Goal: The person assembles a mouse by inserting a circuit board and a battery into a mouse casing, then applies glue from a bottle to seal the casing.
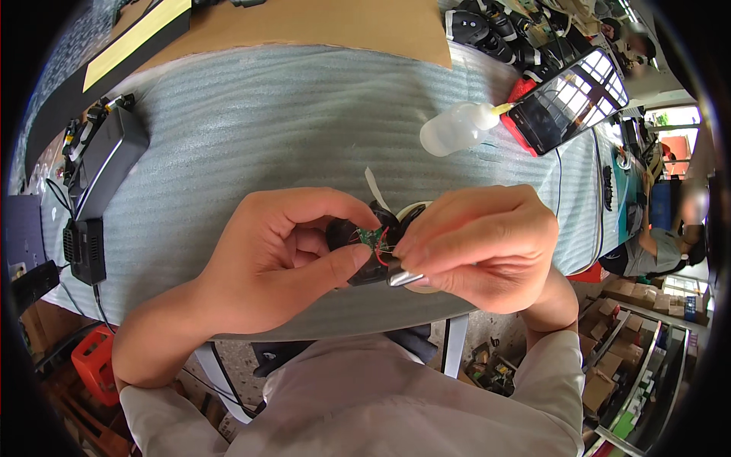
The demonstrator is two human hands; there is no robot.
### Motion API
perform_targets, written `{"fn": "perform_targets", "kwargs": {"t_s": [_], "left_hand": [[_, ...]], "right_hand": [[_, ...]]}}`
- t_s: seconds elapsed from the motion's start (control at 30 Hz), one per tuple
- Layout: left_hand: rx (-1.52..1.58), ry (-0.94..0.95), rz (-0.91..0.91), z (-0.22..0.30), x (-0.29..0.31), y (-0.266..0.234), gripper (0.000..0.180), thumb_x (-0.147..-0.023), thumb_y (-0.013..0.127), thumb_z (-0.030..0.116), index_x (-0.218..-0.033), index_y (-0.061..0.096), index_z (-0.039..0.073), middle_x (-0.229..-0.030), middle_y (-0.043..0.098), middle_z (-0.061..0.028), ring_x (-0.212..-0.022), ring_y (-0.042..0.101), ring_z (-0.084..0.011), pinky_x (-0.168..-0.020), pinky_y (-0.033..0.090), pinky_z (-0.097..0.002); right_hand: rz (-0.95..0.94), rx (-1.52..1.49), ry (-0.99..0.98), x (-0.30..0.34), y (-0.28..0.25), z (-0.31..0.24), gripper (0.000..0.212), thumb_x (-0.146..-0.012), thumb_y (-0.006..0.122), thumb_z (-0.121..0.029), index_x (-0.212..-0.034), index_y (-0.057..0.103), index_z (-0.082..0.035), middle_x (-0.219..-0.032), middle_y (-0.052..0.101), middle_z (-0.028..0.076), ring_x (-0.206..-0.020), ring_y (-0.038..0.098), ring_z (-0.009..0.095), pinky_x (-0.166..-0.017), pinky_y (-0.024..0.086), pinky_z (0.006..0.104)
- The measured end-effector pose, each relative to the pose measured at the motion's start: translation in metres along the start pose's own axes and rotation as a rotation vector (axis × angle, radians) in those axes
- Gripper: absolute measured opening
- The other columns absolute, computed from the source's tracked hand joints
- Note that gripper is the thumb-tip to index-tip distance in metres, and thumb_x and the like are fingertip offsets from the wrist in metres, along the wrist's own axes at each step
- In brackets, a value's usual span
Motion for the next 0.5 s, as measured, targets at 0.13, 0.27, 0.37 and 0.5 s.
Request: {"fn": "perform_targets", "kwargs": {"t_s": [0.13,0.27,0.37,0.5], "left_hand": [[-0.003,-0.007,0.005,0.0029,0.0022,0.0016,0.025,-0.094,0.057,-0.007,-0.119,0.06,-0.007,-0.11,0.066,-0.0113,-0.091,0.066,-0.0114,-0.072,0.059,-0.0241],[0.008,-0.012,0.034,0.0053,0.0011,0.0018,0.025,-0.095,0.054,-0.007,-0.119,0.06,-0.007,-0.11,0.066,-0.0109,-0.091,0.066,-0.011,-0.073,0.059,-0.024],[-0.016,-0.005,0.045,0.0066,0.0005,0.0009,0.024,-0.096,0.053,-0.007,-0.119,0.06,-0.007,-0.108,0.066,-0.0105,-0.091,0.066,-0.0106,-0.073,0.059,-0.0238],[-0.015,0.012,0.062,0.0048,0.0012,0.0003,0.024,-0.095,0.053,-0.008,-0.118,0.061,-0.007,-0.106,0.067,-0.0099,-0.09,0.066,-0.0098,-0.073,0.058,-0.0234]], "right_hand": [[-0.018,0.094,0.031,0.0014,0.0076,-0.0022,0.025,-0.069,0.081,0.007,-0.092,0.075,-0.001,-0.08,0.072,0.01,-0.07,0.07,0.02,-0.058,0.054,0.0292],[-0.067,0.213,0.026,0.0021,0.0082,-0.0026,0.026,-0.067,0.081,0.005,-0.091,0.074,-0.002,-0.079,0.071,0.009,-0.069,0.069,0.022,-0.058,0.053,0.0304],[-0.093,0.271,0.008,0.0035,0.0065,0.002,0.024,-0.067,0.081,0.004,-0.089,0.073,-0.003,-0.079,0.071,0.007,-0.07,0.069,0.023,-0.061,0.053,0.0317],[-0.126,0.426,-0.167,0.003,0.0054,0.0005,0.018,-0.067,0.081,-0.002,-0.083,0.073,-0.005,-0.079,0.071,0.004,-0.072,0.069,0.019,-0.058,0.046,0.0306]]}}
Point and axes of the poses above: each hand's wrist, its own x-axis away from the middle knuckle, its own y-axis out of the palm, z = x × y, the point moved 2 cm from there along -x, towards the middle knuckle
